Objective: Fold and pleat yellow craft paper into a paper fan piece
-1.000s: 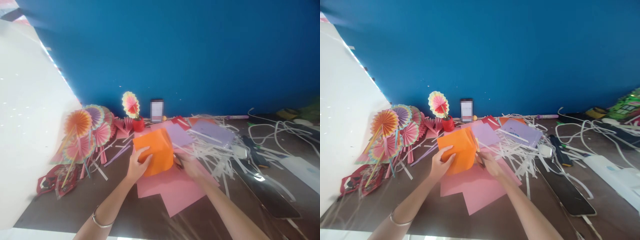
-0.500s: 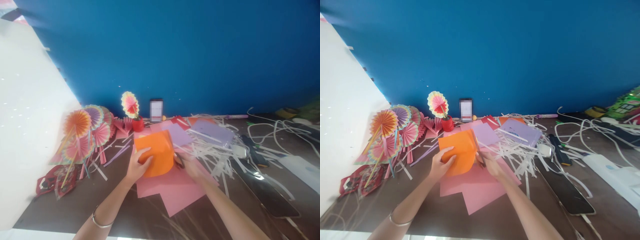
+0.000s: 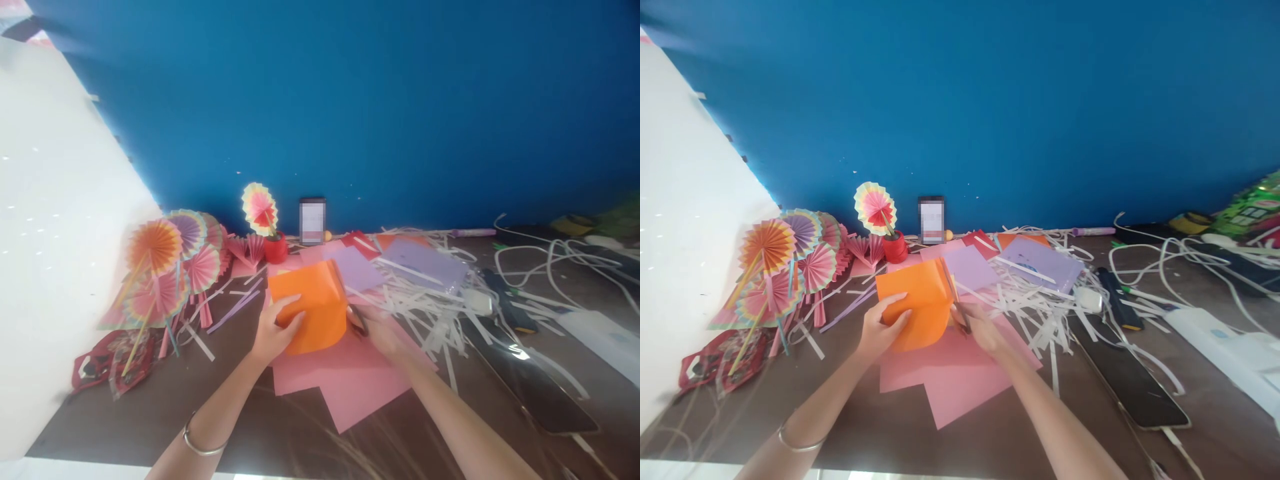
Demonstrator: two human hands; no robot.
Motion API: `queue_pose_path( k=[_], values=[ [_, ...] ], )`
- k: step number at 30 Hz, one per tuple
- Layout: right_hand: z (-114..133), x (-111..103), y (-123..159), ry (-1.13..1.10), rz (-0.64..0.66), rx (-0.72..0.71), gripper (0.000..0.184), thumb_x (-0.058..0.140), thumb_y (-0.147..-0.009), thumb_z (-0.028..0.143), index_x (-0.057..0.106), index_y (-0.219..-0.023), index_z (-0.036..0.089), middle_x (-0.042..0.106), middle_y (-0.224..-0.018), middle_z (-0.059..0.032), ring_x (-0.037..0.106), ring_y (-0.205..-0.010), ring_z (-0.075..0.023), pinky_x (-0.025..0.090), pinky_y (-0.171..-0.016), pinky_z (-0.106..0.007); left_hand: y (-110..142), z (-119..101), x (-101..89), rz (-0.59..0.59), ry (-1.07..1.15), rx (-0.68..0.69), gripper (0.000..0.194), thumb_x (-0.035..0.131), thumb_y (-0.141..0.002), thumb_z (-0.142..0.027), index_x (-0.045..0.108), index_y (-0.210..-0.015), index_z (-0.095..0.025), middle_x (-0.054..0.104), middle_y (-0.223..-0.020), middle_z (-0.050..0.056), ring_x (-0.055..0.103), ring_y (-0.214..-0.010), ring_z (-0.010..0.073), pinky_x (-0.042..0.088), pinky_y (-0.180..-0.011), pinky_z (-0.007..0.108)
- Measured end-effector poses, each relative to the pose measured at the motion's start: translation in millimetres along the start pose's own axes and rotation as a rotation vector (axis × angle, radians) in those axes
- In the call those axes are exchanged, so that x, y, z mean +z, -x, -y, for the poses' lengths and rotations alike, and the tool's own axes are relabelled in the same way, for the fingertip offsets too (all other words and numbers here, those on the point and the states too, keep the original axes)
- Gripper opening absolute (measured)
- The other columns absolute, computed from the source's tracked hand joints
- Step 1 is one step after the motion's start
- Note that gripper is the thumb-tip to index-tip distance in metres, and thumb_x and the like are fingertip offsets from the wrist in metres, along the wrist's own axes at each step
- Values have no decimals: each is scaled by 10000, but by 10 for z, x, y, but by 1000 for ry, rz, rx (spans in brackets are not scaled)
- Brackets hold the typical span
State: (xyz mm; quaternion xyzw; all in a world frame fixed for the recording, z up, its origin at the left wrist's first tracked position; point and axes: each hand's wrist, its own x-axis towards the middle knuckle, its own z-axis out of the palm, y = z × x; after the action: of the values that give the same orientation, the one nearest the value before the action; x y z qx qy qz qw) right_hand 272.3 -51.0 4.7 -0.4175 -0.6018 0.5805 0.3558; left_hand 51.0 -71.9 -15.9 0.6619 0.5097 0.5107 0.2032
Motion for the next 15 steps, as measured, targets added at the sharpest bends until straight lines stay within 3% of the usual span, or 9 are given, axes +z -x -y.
queue_pose_path(
  k=[6,11,15],
  values=[
    [56,8,10,-35,-25,8,477,410,-833,546,311,-511,209,299,-501,43,322,-480,-104,286,-496,-274,15,24,-1,19,5,10,261,606,-772,-264,629,-1024,-201,681,-1047,58,636,-984,199,518,-879,337],
    [-9,-11,11,-37,-63,1,442,427,-804,594,436,-593,205,295,-476,55,273,-463,-96,243,-467,-261,25,30,13,60,22,53,262,601,-775,-254,631,-1029,-194,678,-1061,64,635,-992,203,521,-878,332],
    [-54,-18,9,-15,-68,4,471,413,-794,627,463,-592,205,340,-472,42,296,-464,-100,272,-462,-262,23,33,18,57,22,65,260,601,-776,-243,627,-1031,-193,680,-1058,61,638,-988,196,524,-876,321]
  ],
)
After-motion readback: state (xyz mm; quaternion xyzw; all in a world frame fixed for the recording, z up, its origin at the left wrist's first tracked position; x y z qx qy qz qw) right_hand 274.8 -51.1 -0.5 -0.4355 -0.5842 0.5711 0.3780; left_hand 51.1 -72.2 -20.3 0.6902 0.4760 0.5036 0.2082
